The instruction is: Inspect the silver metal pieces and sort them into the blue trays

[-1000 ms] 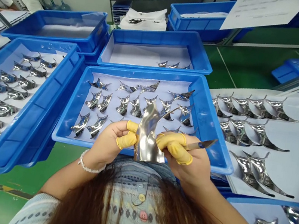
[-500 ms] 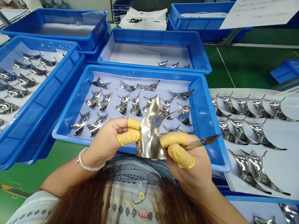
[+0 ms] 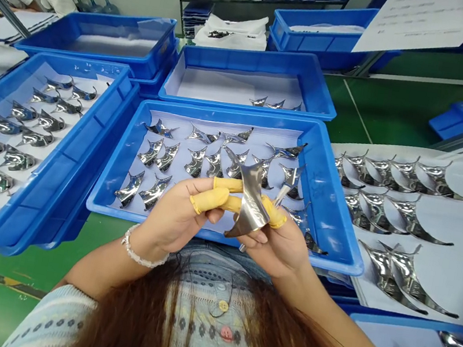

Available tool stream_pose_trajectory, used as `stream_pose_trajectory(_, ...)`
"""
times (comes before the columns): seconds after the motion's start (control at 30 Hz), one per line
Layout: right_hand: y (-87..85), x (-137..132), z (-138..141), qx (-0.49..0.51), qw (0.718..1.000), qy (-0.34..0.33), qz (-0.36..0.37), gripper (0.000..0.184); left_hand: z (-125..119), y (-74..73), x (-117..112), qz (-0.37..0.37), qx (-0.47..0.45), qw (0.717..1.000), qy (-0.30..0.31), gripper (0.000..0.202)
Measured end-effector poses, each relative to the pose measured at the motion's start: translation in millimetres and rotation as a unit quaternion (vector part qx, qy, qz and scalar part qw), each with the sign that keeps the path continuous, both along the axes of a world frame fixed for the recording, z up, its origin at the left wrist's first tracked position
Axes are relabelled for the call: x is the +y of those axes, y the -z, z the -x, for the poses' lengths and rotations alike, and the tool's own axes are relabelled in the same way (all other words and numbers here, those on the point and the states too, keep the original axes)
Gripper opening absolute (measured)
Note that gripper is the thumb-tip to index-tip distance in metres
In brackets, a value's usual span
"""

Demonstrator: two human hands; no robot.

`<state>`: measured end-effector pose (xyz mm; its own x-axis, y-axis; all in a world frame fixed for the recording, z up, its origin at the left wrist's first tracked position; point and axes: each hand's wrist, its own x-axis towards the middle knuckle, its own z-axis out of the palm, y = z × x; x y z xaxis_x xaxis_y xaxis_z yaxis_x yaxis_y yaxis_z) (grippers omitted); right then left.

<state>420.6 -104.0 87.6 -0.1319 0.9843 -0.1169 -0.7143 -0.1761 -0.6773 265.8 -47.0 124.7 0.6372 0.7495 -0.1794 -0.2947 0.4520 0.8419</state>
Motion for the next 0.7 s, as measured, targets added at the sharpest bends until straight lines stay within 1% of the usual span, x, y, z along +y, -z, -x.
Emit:
stream_pose_trajectory(0.07,2.3,0.5,1.3,0.008,1.0,0.0,0.008,0.038,-1.1,-2.0,-1.1,0.009,-0.01,1.0,0.005,0.025)
stream_pose_trajectory(0.2,3.2,-0.4,2.6,0.002,1.0,0.009,0.011,0.036,-1.0,-1.7,-1.8,0.013,0.008,1.0,0.0,0.033)
stream_pose_trajectory(0.33,-0.4,-2.8,0.8,-0.016,0.999,0.037,-0.017,0.039,1.2,1.3,-2.8,-0.033,0.046,0.998,-0.014,0.037)
stream_pose_trajectory(0.5,-5.9,-6.0,-2.3,-0.095,0.99,0.099,-0.031,0.045,3.5,1.0,-5.8,-0.104,0.057,0.993,-0.022,0.039)
stream_pose_trajectory(0.57,-5.7,-7.6,-3.5,-0.132,0.982,0.127,-0.046,0.044,4.5,-0.9,-7.2,-0.143,0.071,0.987,-0.026,0.035)
stream_pose_trajectory(0.6,-4.8,-8.6,-4.3,-0.156,0.976,0.139,-0.063,0.043,5.2,-1.9,-7.9,-0.175,0.087,0.98,-0.035,0.032)
stream_pose_trajectory(0.63,-3.7,-9.7,-5.3,-0.184,0.968,0.15,-0.085,0.04,6.0,-2.9,-8.6,-0.218,0.11,0.968,-0.051,0.029)
stream_pose_trajectory(0.67,-2.4,-10.7,-6.3,-0.214,0.957,0.161,-0.108,0.037,6.9,-3.7,-9.2,-0.27,0.139,0.95,-0.071,0.026)
stream_pose_trajectory(0.7,-1.4,-11.8,-7.4,-0.242,0.947,0.169,-0.129,0.033,7.9,-4.1,-9.7,-0.329,0.169,0.924,-0.094,0.022)
